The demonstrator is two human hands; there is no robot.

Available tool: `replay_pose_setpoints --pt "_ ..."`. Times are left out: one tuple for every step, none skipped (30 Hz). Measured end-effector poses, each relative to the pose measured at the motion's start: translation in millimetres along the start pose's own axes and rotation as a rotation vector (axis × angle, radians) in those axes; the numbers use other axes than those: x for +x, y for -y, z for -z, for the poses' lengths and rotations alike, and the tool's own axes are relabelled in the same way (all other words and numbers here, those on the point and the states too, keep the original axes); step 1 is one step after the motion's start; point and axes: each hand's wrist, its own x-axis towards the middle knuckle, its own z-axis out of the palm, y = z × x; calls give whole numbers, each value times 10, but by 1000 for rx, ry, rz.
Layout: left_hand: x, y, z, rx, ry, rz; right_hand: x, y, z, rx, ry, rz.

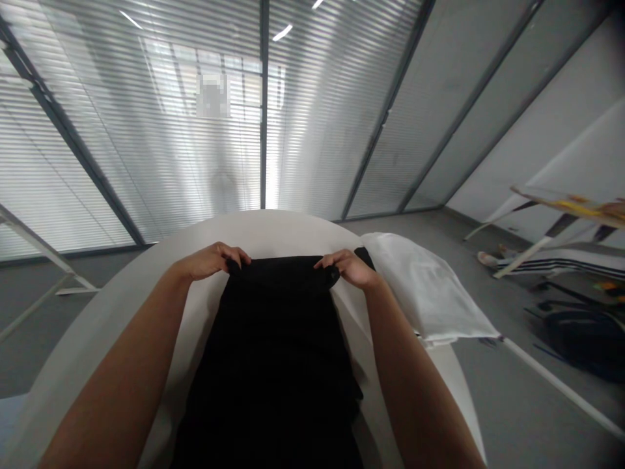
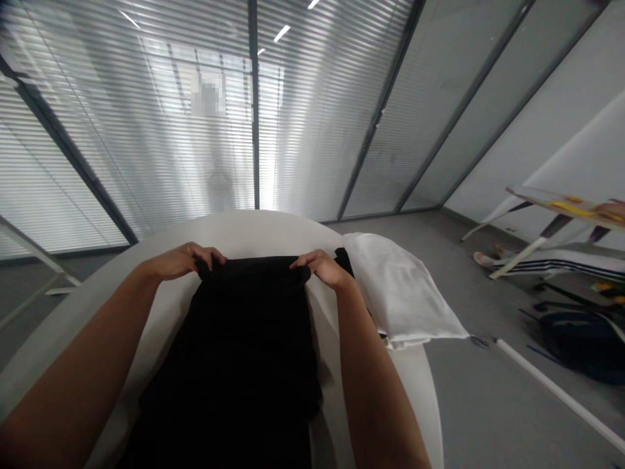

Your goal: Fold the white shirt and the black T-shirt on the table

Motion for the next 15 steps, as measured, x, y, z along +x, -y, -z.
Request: replay_pose_setpoints --pt "3 41 6 -21 -6 -21 -4 20 8 -49 31 -23" --pt "6 83 11 -45 -17 -54 -3 34 10 -90 54 -41" --pt "7 122 16 -66 -28 -94 3 44 7 -126 70 -57" --pt "5 155 21 -79 -40 -130 15 47 -3 -154 69 -73" --pt "1 179 24 -81 -52 -155 31 44 -17 -174 48 -93" --pt "-3 193 26 -71 -71 -166 50 34 -35 -190 2 -118" --pt "-6 196 26 -48 -94 -156 74 17 -54 -205 -64 -140" --pt "-5 190 22 -13 -124 -127 99 -5 -72 -225 -137 -152" --pt "2 175 13 33 -161 -88 126 -30 -88 -248 -202 -153" --pt "18 155 0 87 -199 -49 152 -56 -102 -276 -250 -147" --pt "43 134 -18 148 -242 -8 177 -77 -114 -313 -271 -141" --pt "78 115 -41 213 -294 44 199 -91 -129 -362 -273 -144" --pt "119 100 -69 283 -344 104 217 -96 -148 -423 -261 -158" --pt "165 93 -101 354 -384 166 231 -91 -176 -500 -244 -183" --pt "212 94 -136 424 -399 224 242 -79 -215 -593 -233 -209"
